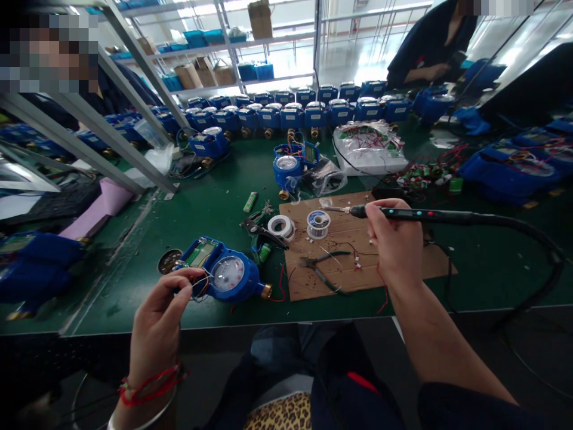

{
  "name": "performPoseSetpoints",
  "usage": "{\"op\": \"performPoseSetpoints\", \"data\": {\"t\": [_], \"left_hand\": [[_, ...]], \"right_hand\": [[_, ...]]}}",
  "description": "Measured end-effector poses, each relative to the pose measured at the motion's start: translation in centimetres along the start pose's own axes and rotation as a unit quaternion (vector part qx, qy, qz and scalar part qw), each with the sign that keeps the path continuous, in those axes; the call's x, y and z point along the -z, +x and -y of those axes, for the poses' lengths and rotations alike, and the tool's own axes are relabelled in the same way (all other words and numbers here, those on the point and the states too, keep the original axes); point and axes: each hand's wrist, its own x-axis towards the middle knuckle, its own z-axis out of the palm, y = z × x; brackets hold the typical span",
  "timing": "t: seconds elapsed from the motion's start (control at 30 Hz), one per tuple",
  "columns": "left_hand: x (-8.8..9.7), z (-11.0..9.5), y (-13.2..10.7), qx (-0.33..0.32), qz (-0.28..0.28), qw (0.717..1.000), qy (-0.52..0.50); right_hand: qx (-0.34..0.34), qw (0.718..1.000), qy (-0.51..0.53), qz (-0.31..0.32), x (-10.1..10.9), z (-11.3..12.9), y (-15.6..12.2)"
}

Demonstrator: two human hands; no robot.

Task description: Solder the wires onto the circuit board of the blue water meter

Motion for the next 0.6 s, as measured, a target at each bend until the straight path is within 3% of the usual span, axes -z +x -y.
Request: {"op": "performPoseSetpoints", "data": {"t": [0.17, 0.3, 0.6], "left_hand": [[0.1, 0.2, 0.1, -0.007, 0.006, 1.0, -0.004], [0.0, 0.2, 0.2, -0.015, 0.005, 1.0, -0.008], [-0.1, -0.2, 0.2, -0.027, -0.001, 1.0, 0.004]], "right_hand": [[-0.089, 0.976, 0.196, 0.028, -0.8, 0.5, -0.3], [-0.141, 0.955, 0.25, 0.07, -2.1, 1.7, -1.9], [-0.103, 0.946, 0.265, 0.154, -6.0, 3.9, -7.1]]}}
